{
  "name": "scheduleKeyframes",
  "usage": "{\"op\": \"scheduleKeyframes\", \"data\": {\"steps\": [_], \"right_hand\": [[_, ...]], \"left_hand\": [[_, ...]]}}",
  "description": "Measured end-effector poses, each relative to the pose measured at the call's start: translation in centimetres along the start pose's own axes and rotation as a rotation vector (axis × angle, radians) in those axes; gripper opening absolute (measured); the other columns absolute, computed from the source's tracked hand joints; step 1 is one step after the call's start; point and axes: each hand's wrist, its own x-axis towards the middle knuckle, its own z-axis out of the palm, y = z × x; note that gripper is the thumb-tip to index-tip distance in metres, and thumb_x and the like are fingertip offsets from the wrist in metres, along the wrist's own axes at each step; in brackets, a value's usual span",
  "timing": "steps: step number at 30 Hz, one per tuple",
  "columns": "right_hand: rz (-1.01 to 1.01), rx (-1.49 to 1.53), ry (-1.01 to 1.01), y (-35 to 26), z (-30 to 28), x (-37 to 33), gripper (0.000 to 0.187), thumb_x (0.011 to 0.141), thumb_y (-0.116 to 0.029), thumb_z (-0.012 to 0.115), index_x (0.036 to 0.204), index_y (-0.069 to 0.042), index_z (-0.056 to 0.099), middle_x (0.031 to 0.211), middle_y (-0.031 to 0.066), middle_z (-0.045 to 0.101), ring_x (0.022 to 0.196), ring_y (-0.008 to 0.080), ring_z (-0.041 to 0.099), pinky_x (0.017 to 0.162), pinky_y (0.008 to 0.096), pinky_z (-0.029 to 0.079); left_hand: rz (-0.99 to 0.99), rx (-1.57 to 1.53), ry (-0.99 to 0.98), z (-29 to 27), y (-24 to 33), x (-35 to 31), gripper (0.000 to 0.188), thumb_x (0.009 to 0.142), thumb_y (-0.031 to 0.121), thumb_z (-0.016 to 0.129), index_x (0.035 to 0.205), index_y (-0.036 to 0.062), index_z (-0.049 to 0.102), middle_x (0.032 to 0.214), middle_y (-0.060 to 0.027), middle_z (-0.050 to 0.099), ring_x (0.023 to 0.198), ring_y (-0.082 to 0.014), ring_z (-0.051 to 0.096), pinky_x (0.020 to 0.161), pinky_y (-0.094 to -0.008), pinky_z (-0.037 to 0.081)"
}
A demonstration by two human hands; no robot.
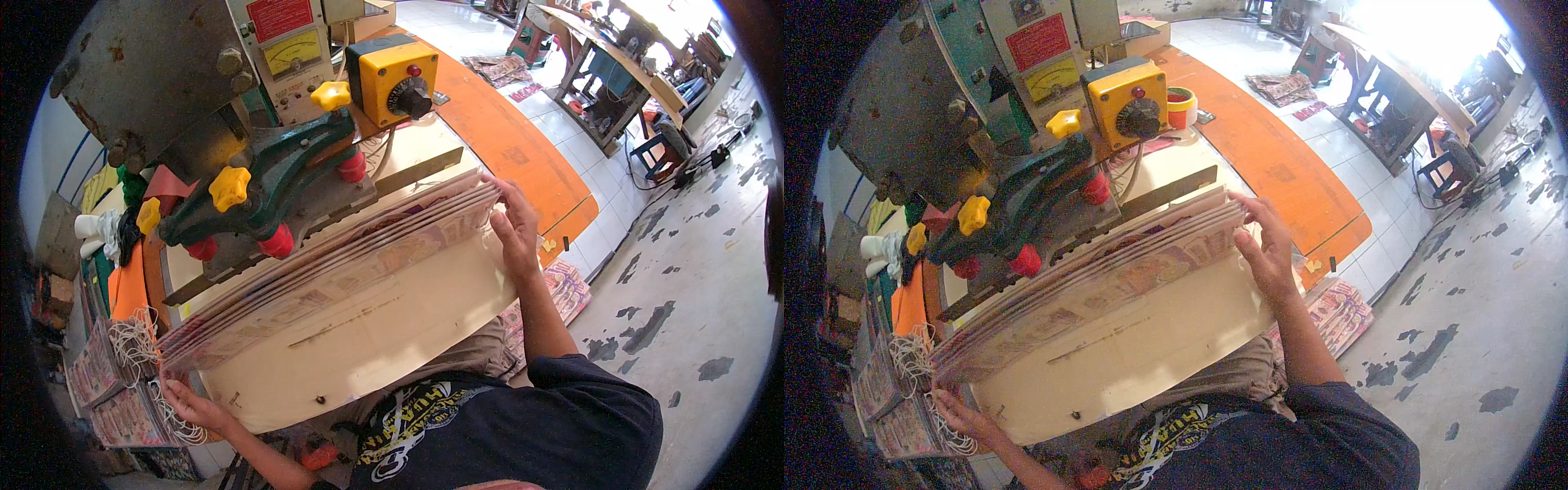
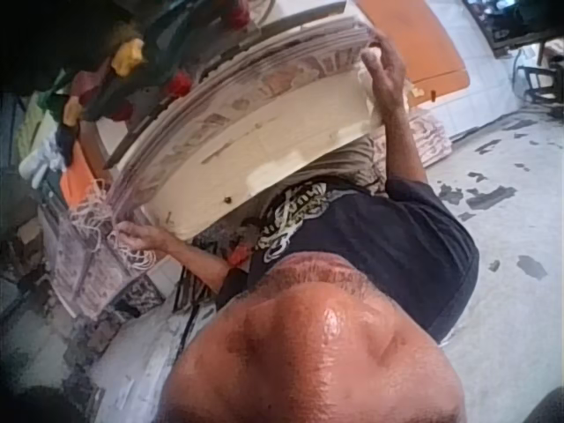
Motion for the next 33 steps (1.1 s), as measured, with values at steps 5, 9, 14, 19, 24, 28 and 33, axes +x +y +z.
{"op": "scheduleKeyframes", "data": {"steps": [5, 9, 14, 19, 24, 28, 33], "right_hand": [[-0.022, 0.014, -0.010, 0.4, -0.1, 0.0, 0.052, 0.092, -0.038, 0.063, 0.123, 0.003, 0.059, 0.111, 0.0105, 0.058, 0.103, 0.0195, 0.051, 0.094, 0.0329, 0.039], [-0.037, 0.025, -0.002, 0.7, -0.3, -0.2, 0.051, 0.091, -0.036, 0.064, 0.122, 0.004, 0.059, 0.110, 0.0108, 0.058, 0.104, 0.0203, 0.051, 0.094, 0.0336, 0.039], [-0.072, -0.038, 0.003, 0.8, -0.6, -0.2, 0.046, 0.090, -0.032, 0.065, 0.119, 0.003, 0.060, 0.108, 0.0116, 0.059, 0.102, 0.0212, 0.052, 0.092, 0.0341, 0.041], [-0.092, -0.043, -0.005, 0.5, -0.7, 0.1, 0.042, 0.088, -0.028, 0.065, 0.115, 0.003, 0.061, 0.107, 0.0136, 0.060, 0.100, 0.0221, 0.053, 0.090, 0.0344, 0.042], [-0.084, -0.035, 0.010, 0.4, -0.8, 0.1, 0.042, 0.088, -0.030, 0.066, 0.113, 0.003, 0.061, 0.108, 0.0140, 0.061, 0.101, 0.0222, 0.054, 0.089, 0.0345, 0.042], [-0.086, -0.012, 0.010, 0.9, -0.9, 0.1, 0.041, 0.089, -0.030, 0.066, 0.114, 0.002, 0.061, 0.112, 0.0146, 0.060, 0.103, 0.0220, 0.055, 0.090, 0.0341, 0.043], [-0.095, 0.042, -0.005, 1.2, -0.5, 0.1, 0.040, 0.090, -0.029, 0.066, 0.115, 0.002, 0.060, 0.115, 0.0149, 0.061, 0.105, 0.0215, 0.055, 0.091, 0.0340, 0.043]], "left_hand": [[0.017, 0.012, -0.036, 0.0, -0.3, 0.1, 0.049, 0.108, 0.032, 0.039, 0.140, -0.0041, 0.046, 0.140, -0.0180, 0.052, 0.128, -0.0261, 0.052, 0.108, -0.0386, 0.042], [0.004, -0.029, -0.024, -0.2, -0.7, 0.1, 0.052, 0.107, 0.037, 0.040, 0.139, -0.0049, 0.047, 0.138, -0.0183, 0.053, 0.126, -0.0270, 0.052, 0.108, -0.0392, 0.041], [-0.015, -0.081, -0.015, 0.6, 0.9, -0.2, 0.058, 0.105, 0.044, 0.044, 0.136, -0.0052, 0.050, 0.135, -0.0183, 0.056, 0.124, -0.0270, 0.054, 0.107, -0.0399, 0.041], [-0.019, -0.088, -0.014, 0.6, 1.1, -0.1, 0.049, 0.109, 0.031, 0.037, 0.140, -0.0063, 0.046, 0.140, -0.0201, 0.051, 0.127, -0.0278, 0.051, 0.110, -0.0392, 0.039], [-0.004, -0.068, 0.010, 0.1, -0.4, -0.1, 0.056, 0.106, 0.040, 0.043, 0.137, -0.0065, 0.048, 0.136, -0.0199, 0.055, 0.124, -0.0297, 0.054, 0.110, -0.0429, 0.040], [-0.009, -0.119, -0.028, -0.3, -1.6, 0.4, 0.052, 0.107, 0.035, 0.042, 0.139, -0.0058, 0.047, 0.138, -0.0203, 0.053, 0.126, -0.0287, 0.053, 0.111, -0.0413, 0.039], [0.017, 0.051, 0.027, -1.0, -2.2, 0.6, 0.048, 0.109, 0.030, 0.037, 0.140, -0.0059, 0.047, 0.142, -0.0204, 0.049, 0.129, -0.0288, 0.050, 0.112, -0.0401, 0.037]]}}
